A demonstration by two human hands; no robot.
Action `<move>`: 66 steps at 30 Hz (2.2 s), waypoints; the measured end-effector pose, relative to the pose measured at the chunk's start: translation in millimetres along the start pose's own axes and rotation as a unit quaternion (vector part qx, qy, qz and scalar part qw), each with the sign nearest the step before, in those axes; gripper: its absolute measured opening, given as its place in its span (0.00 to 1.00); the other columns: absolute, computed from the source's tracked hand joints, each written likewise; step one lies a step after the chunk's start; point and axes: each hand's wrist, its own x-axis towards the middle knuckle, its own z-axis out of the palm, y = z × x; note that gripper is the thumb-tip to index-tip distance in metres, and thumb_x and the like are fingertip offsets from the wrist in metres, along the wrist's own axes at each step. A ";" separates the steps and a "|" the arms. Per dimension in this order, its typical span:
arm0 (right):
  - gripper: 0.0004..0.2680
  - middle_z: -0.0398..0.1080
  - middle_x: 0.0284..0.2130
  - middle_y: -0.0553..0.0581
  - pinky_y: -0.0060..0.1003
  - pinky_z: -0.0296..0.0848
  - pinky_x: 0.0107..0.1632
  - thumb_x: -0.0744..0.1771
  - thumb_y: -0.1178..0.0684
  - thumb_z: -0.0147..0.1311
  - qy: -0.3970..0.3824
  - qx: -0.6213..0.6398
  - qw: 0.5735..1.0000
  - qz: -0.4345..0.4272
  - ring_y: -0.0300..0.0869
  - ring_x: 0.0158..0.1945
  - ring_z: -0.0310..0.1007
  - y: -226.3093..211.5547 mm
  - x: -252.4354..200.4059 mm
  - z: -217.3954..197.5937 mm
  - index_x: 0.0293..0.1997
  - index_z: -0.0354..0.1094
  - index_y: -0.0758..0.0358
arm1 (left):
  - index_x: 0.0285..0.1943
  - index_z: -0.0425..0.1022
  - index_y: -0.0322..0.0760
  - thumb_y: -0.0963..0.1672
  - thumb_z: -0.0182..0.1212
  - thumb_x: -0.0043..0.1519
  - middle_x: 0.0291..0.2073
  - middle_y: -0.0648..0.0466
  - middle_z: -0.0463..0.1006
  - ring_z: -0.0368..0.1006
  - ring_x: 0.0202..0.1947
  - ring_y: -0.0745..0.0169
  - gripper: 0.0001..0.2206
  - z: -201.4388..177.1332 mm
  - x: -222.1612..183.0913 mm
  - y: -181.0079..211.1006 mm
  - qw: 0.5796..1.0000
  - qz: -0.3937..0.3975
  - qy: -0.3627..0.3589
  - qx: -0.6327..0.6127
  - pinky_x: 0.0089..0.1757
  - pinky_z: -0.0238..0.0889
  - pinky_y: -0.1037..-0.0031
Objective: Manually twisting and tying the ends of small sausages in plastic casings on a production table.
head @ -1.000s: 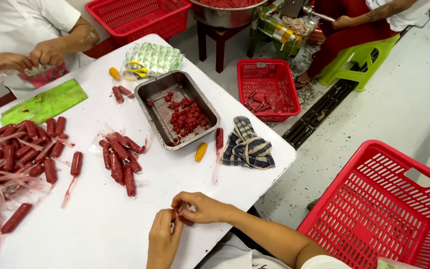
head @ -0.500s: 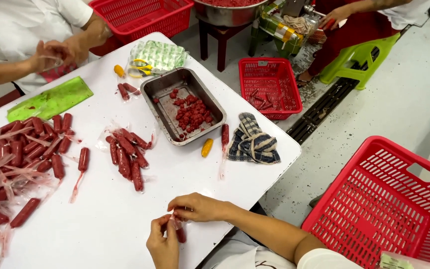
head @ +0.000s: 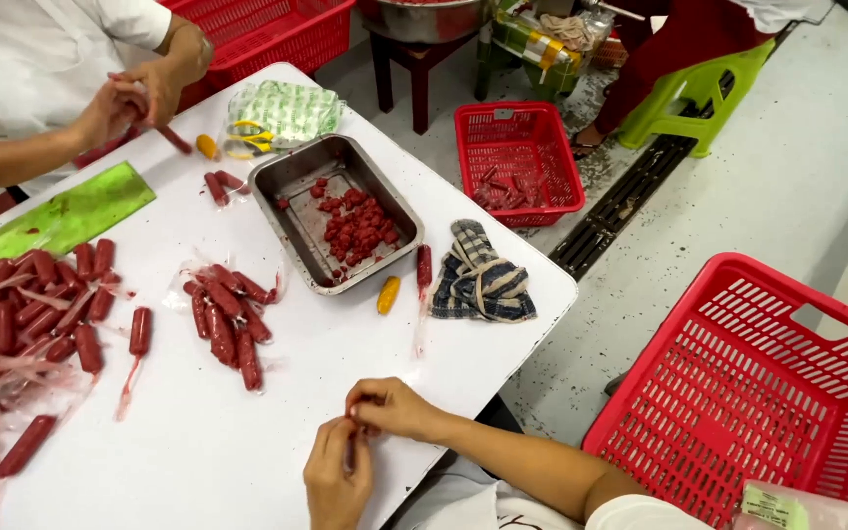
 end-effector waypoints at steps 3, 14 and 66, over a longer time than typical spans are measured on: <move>0.03 0.72 0.30 0.49 0.27 0.71 0.41 0.69 0.56 0.50 0.030 -0.031 0.998 -0.034 0.33 0.36 0.70 -8.8 -5.5 3.4 0.39 0.69 0.58 | 0.36 0.72 0.36 0.40 0.62 0.60 0.34 0.54 0.75 0.73 0.32 0.62 0.03 16.0 8.8 12.7 0.994 -0.113 0.009 -0.001 0.36 0.68 0.73; 0.04 0.65 0.23 0.55 0.36 0.67 0.31 0.71 0.56 0.48 0.092 -0.285 0.931 -0.207 0.43 0.26 0.66 16.1 51.2 -24.9 0.40 0.68 0.60 | 0.44 0.76 0.35 0.42 0.55 0.66 0.34 0.47 0.78 0.78 0.38 0.46 0.06 18.1 -3.3 4.5 0.955 -0.288 -0.068 -0.007 0.39 0.72 0.61; 0.05 0.55 0.25 0.52 0.39 0.66 0.31 0.69 0.62 0.45 -0.134 -0.571 0.512 -0.628 0.47 0.27 0.61 -99.1 81.2 20.5 0.41 0.67 0.60 | 0.36 0.72 0.36 0.45 0.46 0.69 0.18 0.48 0.71 0.68 0.10 0.65 0.13 -19.6 31.5 -14.6 0.854 -0.365 -0.023 -0.369 0.14 0.61 0.79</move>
